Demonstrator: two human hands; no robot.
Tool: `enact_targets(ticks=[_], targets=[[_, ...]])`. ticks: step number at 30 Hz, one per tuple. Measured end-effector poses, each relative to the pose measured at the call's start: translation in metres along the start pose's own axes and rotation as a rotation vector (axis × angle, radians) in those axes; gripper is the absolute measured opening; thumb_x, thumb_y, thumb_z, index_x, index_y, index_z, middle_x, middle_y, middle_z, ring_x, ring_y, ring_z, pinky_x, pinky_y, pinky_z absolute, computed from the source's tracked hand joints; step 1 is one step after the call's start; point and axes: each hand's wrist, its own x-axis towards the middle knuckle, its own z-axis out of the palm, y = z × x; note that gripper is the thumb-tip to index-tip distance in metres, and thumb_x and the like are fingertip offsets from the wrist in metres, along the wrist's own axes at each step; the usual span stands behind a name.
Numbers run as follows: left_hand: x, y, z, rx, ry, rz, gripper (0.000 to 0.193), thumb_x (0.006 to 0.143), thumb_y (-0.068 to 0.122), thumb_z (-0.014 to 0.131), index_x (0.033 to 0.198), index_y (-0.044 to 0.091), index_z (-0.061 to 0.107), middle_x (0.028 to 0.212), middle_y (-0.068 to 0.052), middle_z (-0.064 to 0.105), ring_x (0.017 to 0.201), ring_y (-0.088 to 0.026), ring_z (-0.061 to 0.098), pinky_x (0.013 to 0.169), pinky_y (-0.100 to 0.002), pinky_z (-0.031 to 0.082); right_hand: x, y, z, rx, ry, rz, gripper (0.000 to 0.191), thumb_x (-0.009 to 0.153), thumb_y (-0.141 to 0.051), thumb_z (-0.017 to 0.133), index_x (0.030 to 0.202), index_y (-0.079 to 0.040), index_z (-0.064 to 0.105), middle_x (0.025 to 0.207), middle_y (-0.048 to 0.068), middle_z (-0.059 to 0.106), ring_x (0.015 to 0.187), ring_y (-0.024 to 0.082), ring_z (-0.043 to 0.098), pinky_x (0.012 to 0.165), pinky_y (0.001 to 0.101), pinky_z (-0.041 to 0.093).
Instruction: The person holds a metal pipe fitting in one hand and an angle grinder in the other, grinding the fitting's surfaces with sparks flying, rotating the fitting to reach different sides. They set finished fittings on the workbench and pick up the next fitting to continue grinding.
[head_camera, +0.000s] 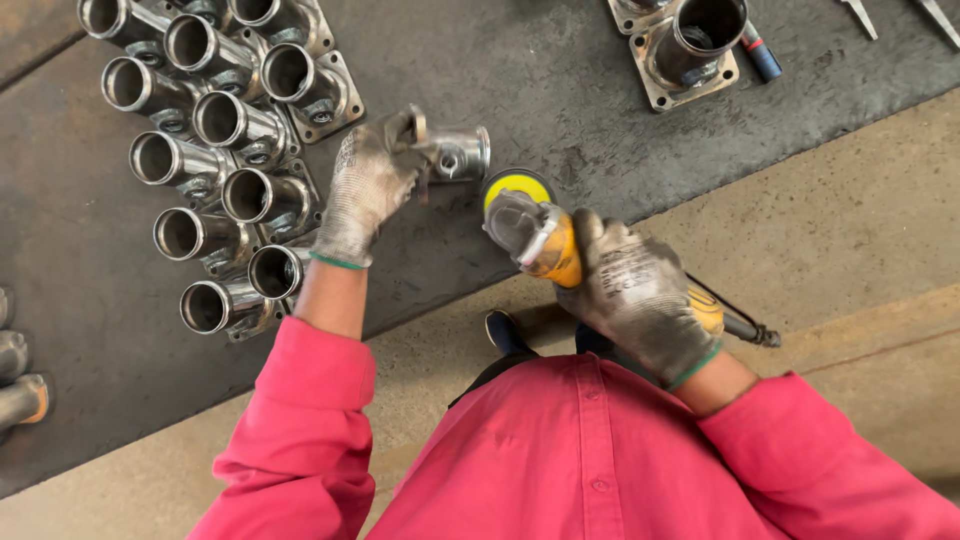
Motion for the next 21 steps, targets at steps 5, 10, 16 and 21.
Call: enact_targets(ticks=[5,10,16,21], targets=[[-0.01,-0.013,0.005,-0.198,-0.083,-0.043,0.082,0.09,0.024,0.081,0.156,0.001,0.038,0.113,-0.018,0.074,0.089,-0.023,0.073,0.079,-0.034,0.059,0.004,0.019,-0.024,0.128,-0.098,0.188,0.068,0.073,-0.048,0.084,0.12,-0.009,0.053,0.095,0.019,0.073,0.086,0.038,0.072,0.079,0.048,0.058],[-0.031,0.008,0.009,-0.332,0.003,0.105,0.069,0.089,0.022,0.085,0.14,-0.004,0.046,0.109,-0.012,0.074,0.092,-0.013,0.07,0.076,-0.029,0.06,0.002,0.033,-0.037,0.243,0.004,0.102,0.071,0.072,-0.04,0.086,0.121,-0.002,0.052,0.1,0.024,0.071,0.095,0.043,0.07,0.079,0.0513,0.055],[-0.046,0.044,0.001,-0.172,-0.036,-0.095,0.038,0.09,0.032,0.078,0.112,0.006,0.061,0.083,-0.006,0.072,0.068,-0.013,0.071,0.059,-0.031,0.056,0.012,0.035,-0.032,0.27,0.055,0.029,0.076,0.07,-0.041,0.088,0.123,-0.001,0.052,0.098,0.023,0.071,0.093,0.043,0.07,0.077,0.0512,0.055],[-0.043,0.049,-0.001,-0.148,-0.026,-0.095,0.04,0.091,0.037,0.078,0.11,0.006,0.062,0.083,-0.007,0.071,0.067,-0.015,0.07,0.061,-0.033,0.056,0.027,0.028,-0.035,0.268,0.058,0.009,0.071,0.07,-0.04,0.088,0.116,0.0,0.052,0.095,0.023,0.071,0.094,0.042,0.07,0.079,0.0502,0.056]])
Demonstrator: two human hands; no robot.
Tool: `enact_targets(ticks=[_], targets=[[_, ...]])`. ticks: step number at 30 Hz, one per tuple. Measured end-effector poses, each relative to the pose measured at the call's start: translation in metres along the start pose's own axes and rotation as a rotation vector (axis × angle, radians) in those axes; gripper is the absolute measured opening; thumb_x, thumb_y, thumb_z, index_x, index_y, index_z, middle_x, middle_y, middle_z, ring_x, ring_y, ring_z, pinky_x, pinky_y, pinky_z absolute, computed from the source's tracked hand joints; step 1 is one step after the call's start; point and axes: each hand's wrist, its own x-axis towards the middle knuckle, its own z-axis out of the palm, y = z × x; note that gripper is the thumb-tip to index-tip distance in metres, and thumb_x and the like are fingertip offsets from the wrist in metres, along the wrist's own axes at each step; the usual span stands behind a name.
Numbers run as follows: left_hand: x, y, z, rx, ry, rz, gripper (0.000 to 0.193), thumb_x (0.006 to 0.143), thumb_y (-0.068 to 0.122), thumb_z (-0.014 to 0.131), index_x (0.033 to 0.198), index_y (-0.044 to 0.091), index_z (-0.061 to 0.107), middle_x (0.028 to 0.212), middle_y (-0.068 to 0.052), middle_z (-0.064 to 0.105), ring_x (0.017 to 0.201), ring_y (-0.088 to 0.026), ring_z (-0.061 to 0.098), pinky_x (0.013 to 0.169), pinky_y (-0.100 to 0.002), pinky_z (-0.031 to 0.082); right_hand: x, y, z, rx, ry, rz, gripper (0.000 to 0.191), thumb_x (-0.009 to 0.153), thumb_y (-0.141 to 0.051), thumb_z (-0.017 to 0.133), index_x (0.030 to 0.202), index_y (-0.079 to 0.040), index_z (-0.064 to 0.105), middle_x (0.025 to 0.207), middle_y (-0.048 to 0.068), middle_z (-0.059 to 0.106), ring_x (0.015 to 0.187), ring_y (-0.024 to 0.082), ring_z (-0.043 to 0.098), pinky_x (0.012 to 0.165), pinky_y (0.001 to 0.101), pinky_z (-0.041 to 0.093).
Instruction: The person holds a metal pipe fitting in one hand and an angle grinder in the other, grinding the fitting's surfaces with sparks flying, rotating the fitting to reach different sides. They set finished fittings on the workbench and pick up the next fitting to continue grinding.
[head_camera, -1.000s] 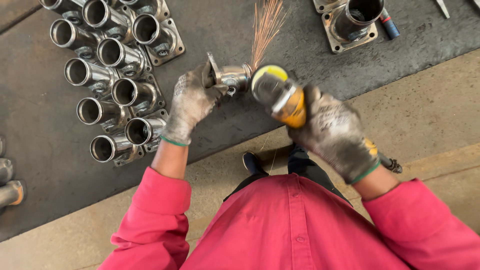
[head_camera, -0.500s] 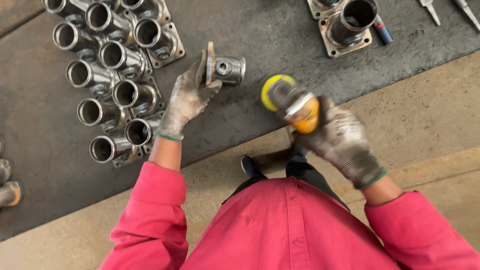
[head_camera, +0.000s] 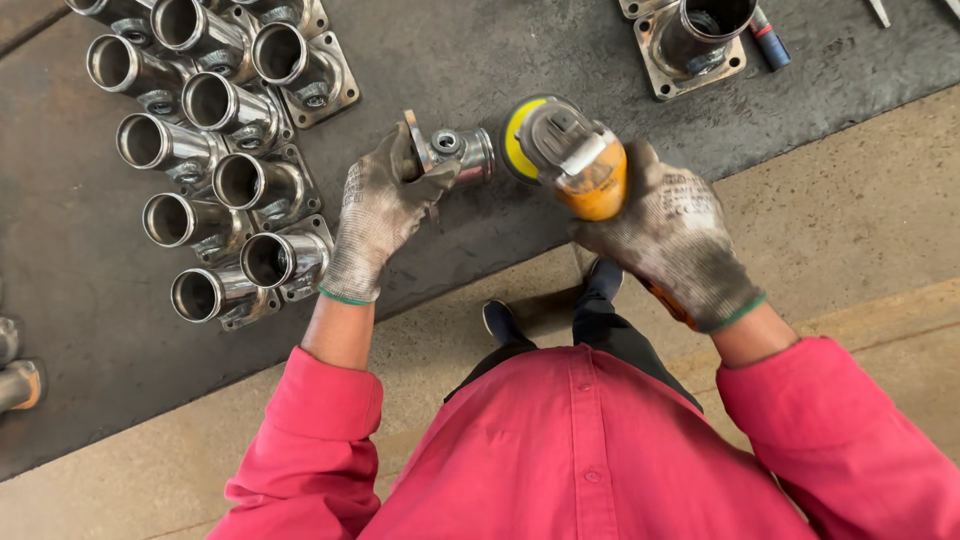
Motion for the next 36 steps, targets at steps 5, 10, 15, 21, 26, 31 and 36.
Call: enact_targets(ticks=[5,10,15,21,26,31,36], targets=[[0.005,-0.009,0.001,0.043,0.022,0.054,0.039,0.089,0.037,0.077,0.109,0.006,0.064,0.086,-0.009,0.073,0.073,-0.018,0.071,0.067,-0.035,0.057,0.017,-0.01,-0.003,-0.022,-0.045,0.067,0.07,0.068,-0.039,0.087,0.115,-0.001,0.053,0.095,0.022,0.071,0.095,0.041,0.07,0.08,0.0495,0.055],[0.009,-0.007,0.0,0.075,0.021,0.069,0.04,0.089,0.038,0.078,0.109,0.006,0.063,0.086,-0.01,0.072,0.073,-0.02,0.071,0.069,-0.036,0.057,0.017,-0.013,-0.005,-0.018,-0.003,-0.002,0.069,0.072,-0.039,0.086,0.12,-0.002,0.054,0.098,0.021,0.072,0.096,0.04,0.07,0.081,0.0496,0.055],[0.012,-0.008,-0.004,0.106,0.018,0.1,0.039,0.092,0.039,0.078,0.105,0.005,0.063,0.082,-0.013,0.071,0.07,-0.022,0.069,0.067,-0.037,0.055,0.016,-0.016,-0.003,-0.024,-0.031,0.037,0.066,0.073,-0.04,0.085,0.117,-0.002,0.054,0.097,0.021,0.073,0.094,0.04,0.07,0.079,0.0494,0.056],[0.042,-0.049,0.002,-0.089,-0.069,0.041,0.063,0.091,0.025,0.077,0.138,-0.008,0.051,0.095,-0.011,0.078,0.077,-0.015,0.076,0.063,-0.027,0.059,0.006,-0.019,0.003,-0.144,-0.085,0.108,0.064,0.076,-0.042,0.083,0.118,-0.005,0.052,0.096,0.021,0.072,0.088,0.037,0.073,0.079,0.0485,0.059],[0.086,-0.062,0.009,-0.744,-0.161,-0.204,0.067,0.08,-0.002,0.07,0.141,-0.011,0.042,0.112,-0.004,0.074,0.102,-0.016,0.081,0.087,-0.026,0.065,-0.019,-0.019,0.023,-0.226,-0.03,0.024,0.062,0.077,-0.038,0.081,0.122,-0.008,0.051,0.098,0.021,0.069,0.085,0.037,0.073,0.071,0.0481,0.06],[0.078,-0.053,-0.001,0.126,-0.142,-0.075,0.028,0.1,0.017,0.073,0.107,-0.01,0.071,0.089,-0.02,0.073,0.084,-0.024,0.068,0.074,-0.033,0.054,-0.031,-0.015,0.038,-0.275,-0.067,0.026,0.057,0.078,-0.039,0.081,0.12,-0.012,0.053,0.096,0.017,0.07,0.081,0.039,0.072,0.07,0.0498,0.058],[0.074,-0.053,-0.01,-0.312,-0.156,0.124,0.028,0.092,0.018,0.071,0.112,-0.003,0.07,0.106,-0.009,0.078,0.097,-0.016,0.074,0.083,-0.027,0.059,-0.047,0.002,0.013,0.007,0.073,-0.089,0.056,0.076,-0.035,0.084,0.118,-0.01,0.058,0.094,0.015,0.072,0.086,0.037,0.072,0.074,0.0477,0.056]])
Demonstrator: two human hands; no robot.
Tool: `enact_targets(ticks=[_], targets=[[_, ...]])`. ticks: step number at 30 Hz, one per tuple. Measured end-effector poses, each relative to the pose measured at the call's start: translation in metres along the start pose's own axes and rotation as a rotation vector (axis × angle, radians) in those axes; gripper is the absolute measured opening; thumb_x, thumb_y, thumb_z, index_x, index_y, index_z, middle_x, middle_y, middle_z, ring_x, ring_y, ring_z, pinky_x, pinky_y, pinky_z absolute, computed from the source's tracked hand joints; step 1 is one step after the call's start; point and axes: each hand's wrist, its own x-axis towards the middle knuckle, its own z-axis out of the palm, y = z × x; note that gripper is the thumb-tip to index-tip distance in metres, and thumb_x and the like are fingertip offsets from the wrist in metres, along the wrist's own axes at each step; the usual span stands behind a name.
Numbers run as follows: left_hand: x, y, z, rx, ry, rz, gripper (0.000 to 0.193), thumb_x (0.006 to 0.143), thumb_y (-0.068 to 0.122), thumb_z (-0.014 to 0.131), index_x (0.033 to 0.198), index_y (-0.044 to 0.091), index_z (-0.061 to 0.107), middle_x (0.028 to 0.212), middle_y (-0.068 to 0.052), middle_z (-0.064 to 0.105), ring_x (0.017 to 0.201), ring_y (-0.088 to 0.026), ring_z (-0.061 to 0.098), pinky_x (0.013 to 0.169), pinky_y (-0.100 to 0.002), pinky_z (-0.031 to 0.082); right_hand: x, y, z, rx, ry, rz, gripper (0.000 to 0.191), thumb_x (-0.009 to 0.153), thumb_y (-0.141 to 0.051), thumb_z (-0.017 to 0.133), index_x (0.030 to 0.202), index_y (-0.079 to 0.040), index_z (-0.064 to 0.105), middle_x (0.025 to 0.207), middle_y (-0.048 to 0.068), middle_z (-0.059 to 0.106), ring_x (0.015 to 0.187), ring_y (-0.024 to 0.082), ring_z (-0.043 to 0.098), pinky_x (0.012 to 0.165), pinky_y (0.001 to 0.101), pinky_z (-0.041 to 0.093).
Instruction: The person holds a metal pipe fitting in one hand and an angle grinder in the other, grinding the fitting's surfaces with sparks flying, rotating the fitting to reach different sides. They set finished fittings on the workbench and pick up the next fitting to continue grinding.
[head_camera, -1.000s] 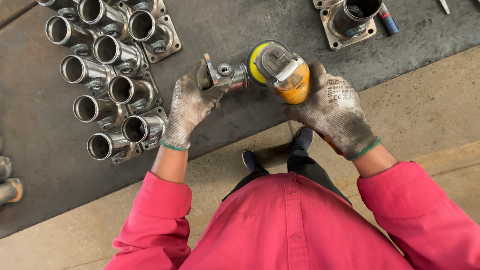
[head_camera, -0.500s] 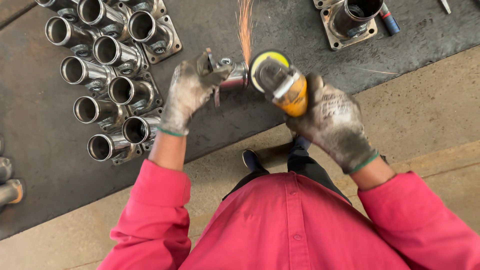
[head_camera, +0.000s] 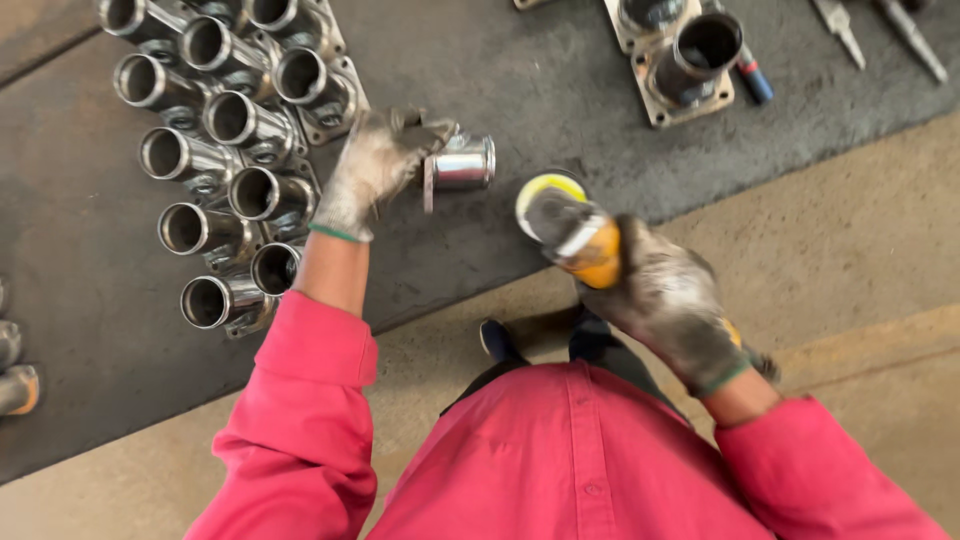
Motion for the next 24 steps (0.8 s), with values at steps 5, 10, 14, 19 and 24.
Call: enact_targets(ticks=[5,10,14,19,24], targets=[[-0.063,-0.023,0.001,-0.7,0.14,-0.068,0.045,0.098,0.017,0.075,0.133,-0.007,0.059,0.131,-0.014,0.066,0.118,-0.022,0.067,0.09,-0.033,0.059,0.002,0.008,-0.022,0.31,0.018,0.214,0.066,0.067,-0.034,0.087,0.123,-0.009,0.06,0.104,0.012,0.077,0.096,0.028,0.077,0.081,0.0403,0.058],[-0.073,-0.045,0.03,-0.831,0.199,-0.183,0.054,0.091,0.012,0.066,0.142,-0.001,0.052,0.13,-0.011,0.067,0.111,-0.024,0.068,0.08,-0.038,0.065,0.017,0.004,-0.022,0.198,-0.125,0.453,0.071,0.065,-0.031,0.091,0.128,-0.011,0.063,0.108,0.011,0.078,0.099,0.024,0.076,0.086,0.0398,0.057],[-0.07,-0.05,0.041,-0.705,0.242,-0.156,0.047,0.099,0.007,0.06,0.145,-0.003,0.055,0.126,-0.015,0.069,0.095,-0.027,0.067,0.075,-0.036,0.061,0.022,-0.008,-0.015,0.264,-0.155,0.389,0.07,0.065,-0.03,0.09,0.127,-0.011,0.065,0.107,0.009,0.079,0.097,0.019,0.076,0.086,0.0377,0.058],[-0.071,-0.049,0.043,-0.556,0.324,-0.053,0.043,0.1,0.001,0.06,0.143,-0.002,0.055,0.133,-0.01,0.067,0.116,-0.012,0.063,0.1,-0.026,0.053,0.033,-0.025,0.0,0.398,-0.161,0.265,0.077,0.065,-0.025,0.091,0.133,-0.009,0.06,0.112,0.007,0.077,0.1,0.017,0.074,0.088,0.0349,0.059],[-0.072,-0.047,0.045,-0.577,0.328,-0.163,0.045,0.1,0.003,0.059,0.144,0.001,0.055,0.131,-0.009,0.068,0.111,-0.012,0.063,0.095,-0.026,0.053,0.039,-0.027,0.007,0.368,-0.197,0.301,0.076,0.064,-0.024,0.092,0.132,-0.009,0.061,0.116,0.007,0.076,0.105,0.016,0.072,0.091,0.0349,0.057]])
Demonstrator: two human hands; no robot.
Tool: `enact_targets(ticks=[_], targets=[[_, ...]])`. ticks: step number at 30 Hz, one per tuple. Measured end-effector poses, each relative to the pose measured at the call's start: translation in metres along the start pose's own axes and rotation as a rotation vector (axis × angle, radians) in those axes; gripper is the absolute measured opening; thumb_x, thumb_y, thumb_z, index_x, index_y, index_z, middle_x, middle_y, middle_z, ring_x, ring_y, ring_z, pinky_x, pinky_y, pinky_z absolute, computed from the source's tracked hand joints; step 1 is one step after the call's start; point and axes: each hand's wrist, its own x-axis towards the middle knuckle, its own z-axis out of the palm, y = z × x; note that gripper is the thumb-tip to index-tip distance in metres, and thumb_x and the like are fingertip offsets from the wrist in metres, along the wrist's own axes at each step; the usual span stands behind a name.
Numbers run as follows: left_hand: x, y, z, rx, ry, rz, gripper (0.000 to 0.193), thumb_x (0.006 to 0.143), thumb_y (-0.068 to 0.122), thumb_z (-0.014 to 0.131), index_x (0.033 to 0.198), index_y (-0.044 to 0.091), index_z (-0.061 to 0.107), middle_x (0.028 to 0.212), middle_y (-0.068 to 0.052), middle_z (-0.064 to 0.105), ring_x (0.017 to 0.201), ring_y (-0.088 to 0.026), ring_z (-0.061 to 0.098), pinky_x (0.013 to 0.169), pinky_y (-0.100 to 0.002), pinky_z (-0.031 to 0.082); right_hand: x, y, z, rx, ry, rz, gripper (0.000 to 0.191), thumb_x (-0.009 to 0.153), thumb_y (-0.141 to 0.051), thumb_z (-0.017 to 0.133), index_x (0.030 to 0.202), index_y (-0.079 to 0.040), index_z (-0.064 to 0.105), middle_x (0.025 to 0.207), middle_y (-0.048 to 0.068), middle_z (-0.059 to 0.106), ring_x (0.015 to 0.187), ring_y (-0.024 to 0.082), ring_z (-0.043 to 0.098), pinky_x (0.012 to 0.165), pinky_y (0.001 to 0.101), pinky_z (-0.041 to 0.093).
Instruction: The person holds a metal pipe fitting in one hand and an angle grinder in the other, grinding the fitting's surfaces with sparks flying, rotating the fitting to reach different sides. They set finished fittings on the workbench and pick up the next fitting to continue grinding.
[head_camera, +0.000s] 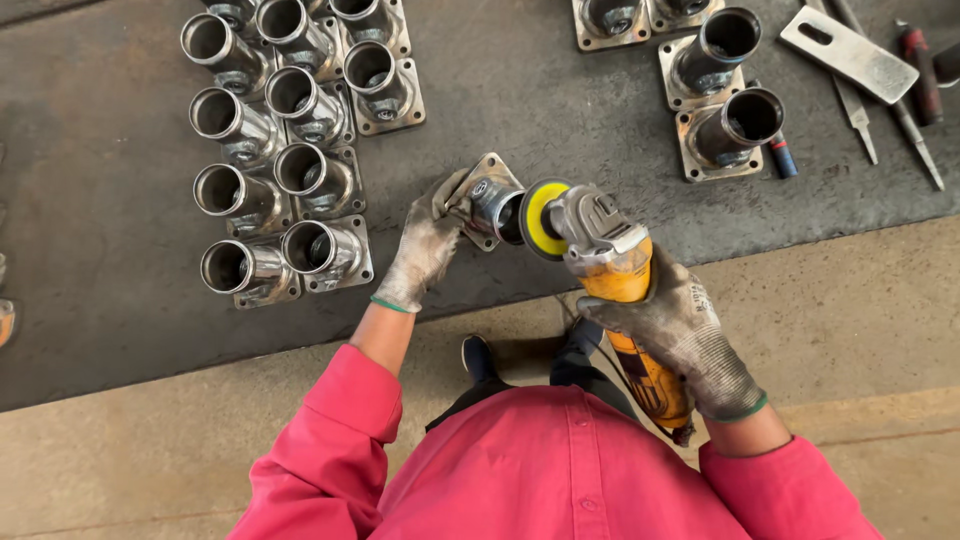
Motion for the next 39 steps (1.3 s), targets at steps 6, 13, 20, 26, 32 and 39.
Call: enact_targets(ticks=[6,13,20,26,32,39], targets=[[-0.003,0.003,-0.001,-0.038,-0.041,0.045,0.046,0.099,0.002,0.059,0.144,0.0,0.054,0.133,-0.009,0.067,0.116,-0.012,0.063,0.101,-0.026,0.053,0.004,-0.003,0.0,-0.032,-0.045,-0.021,0.077,0.065,-0.026,0.092,0.133,-0.01,0.059,0.116,0.007,0.075,0.104,0.016,0.072,0.09,0.0349,0.057],[-0.002,0.008,0.0,0.043,-0.049,0.086,0.049,0.094,-0.003,0.058,0.143,-0.001,0.056,0.133,-0.009,0.068,0.119,-0.013,0.062,0.103,-0.027,0.05,-0.005,-0.031,0.0,-0.211,-0.137,-0.119,0.073,0.067,-0.033,0.089,0.127,-0.01,0.054,0.106,0.013,0.076,0.095,0.028,0.075,0.083,0.0403,0.061],[0.006,0.001,-0.008,0.046,-0.073,0.113,0.051,0.095,-0.008,0.055,0.146,-0.003,0.053,0.137,-0.013,0.065,0.122,-0.015,0.061,0.107,-0.029,0.05,-0.029,-0.036,0.003,-0.57,-0.131,-0.144,0.072,0.071,-0.048,0.081,0.127,-0.014,0.051,0.104,0.013,0.075,0.093,0.034,0.074,0.082,0.0455,0.06],[0.008,0.007,-0.013,-0.204,-0.129,-0.03,0.071,0.078,-0.016,0.04,0.148,-0.005,0.047,0.144,-0.018,0.058,0.125,-0.024,0.064,0.107,-0.038,0.056,-0.025,-0.02,-0.005,-0.701,-0.032,-0.091,0.09,0.071,-0.05,0.083,0.141,-0.009,0.043,0.112,0.014,0.07,0.086,0.03,0.075,0.071,0.0414,0.063],[0.006,0.012,-0.007,-0.128,-0.086,-0.069,0.07,0.078,-0.013,0.039,0.147,-0.003,0.047,0.142,-0.015,0.06,0.12,-0.023,0.065,0.098,-0.038,0.059,-0.02,-0.025,-0.022,-0.472,-0.02,-0.237,0.074,0.071,-0.039,0.087,0.123,-0.003,0.049,0.096,0.015,0.072,0.082,0.028,0.076,0.073,0.0383,0.063],[0.004,0.01,-0.005,-0.005,-0.095,0.061,0.067,0.081,-0.015,0.043,0.147,-0.005,0.053,0.138,-0.013,0.065,0.119,-0.019,0.062,0.101,-0.031,0.051,-0.016,-0.056,-0.015,-0.393,-0.105,-0.309,0.061,0.076,-0.037,0.084,0.12,-0.008,0.054,0.095,0.015,0.074,0.087,0.03,0.075,0.076,0.0411,0.061]])
